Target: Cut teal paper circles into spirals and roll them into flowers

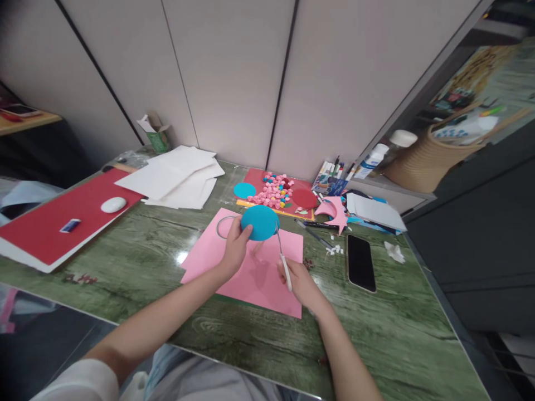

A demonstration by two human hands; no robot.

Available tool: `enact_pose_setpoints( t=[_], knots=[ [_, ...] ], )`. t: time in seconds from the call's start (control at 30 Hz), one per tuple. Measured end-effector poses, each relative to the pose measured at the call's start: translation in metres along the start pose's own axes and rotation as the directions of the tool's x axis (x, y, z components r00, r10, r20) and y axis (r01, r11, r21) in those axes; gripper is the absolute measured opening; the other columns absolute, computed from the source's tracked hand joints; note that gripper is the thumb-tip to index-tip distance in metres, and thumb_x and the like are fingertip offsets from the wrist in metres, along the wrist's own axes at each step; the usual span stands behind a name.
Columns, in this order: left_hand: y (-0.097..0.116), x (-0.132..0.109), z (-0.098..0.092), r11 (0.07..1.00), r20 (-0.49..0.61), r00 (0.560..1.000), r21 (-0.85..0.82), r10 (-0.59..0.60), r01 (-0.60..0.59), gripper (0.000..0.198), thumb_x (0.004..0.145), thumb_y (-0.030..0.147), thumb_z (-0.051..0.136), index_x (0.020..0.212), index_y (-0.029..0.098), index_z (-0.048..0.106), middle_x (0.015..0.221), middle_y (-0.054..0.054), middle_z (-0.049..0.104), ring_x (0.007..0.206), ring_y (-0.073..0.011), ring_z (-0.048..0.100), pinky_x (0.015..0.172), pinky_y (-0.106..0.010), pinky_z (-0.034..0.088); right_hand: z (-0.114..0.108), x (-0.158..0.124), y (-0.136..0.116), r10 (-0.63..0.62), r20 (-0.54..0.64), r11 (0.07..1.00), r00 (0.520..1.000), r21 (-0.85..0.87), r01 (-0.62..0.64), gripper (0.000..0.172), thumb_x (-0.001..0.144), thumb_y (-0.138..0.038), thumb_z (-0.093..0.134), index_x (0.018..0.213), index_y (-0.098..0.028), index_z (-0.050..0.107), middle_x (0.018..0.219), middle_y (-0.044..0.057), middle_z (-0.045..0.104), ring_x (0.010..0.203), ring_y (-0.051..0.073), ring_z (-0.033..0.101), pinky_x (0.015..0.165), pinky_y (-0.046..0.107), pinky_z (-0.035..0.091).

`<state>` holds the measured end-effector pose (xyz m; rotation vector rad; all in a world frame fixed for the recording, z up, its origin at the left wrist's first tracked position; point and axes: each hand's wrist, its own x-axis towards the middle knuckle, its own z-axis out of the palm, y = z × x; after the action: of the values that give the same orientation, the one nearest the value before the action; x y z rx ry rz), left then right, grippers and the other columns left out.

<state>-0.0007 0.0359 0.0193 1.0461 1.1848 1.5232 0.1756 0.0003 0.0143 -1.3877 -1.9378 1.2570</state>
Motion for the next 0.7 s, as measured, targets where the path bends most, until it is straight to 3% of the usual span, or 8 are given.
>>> enact_pose_setpoints(
  t=[0.47,0.7],
  knots=[
    [-0.0093,0.0018,-0.0021,0.997,0.098,0.995,0.069,0.016,-0.023,0.022,0.082,0.031,0.043,0.098,0.017,0.047,0.090,-0.003,0.053,0.085,-0.0161,0.048,0.077,-0.028,0.039,-0.0002,0.0016,0.0078,0.009,-0.040,1.000,0.999,-0.005,-0.009,0.046,0.086,-0.054,0.031,0.061,-0.017,0.044,0.058,0.000,0.049,0.057,0.013,0.045,0.057,0.025,0.035],
    [-0.0070,0.0028,-0.0023,0.995,0.079,0.996,0.088,0.029,-0.036,0.021,0.081,0.030,0.044,0.098,0.018,0.047,0.091,-0.003,0.052,0.086,-0.0160,0.048,0.077,-0.028,0.039,-0.0013,0.0009,0.0052,0.012,-0.036,1.000,0.999,-0.006,-0.012,0.046,0.086,-0.052,0.030,0.060,-0.018,0.044,0.058,0.000,0.048,0.057,0.013,0.045,0.057,0.025,0.035]
  ],
)
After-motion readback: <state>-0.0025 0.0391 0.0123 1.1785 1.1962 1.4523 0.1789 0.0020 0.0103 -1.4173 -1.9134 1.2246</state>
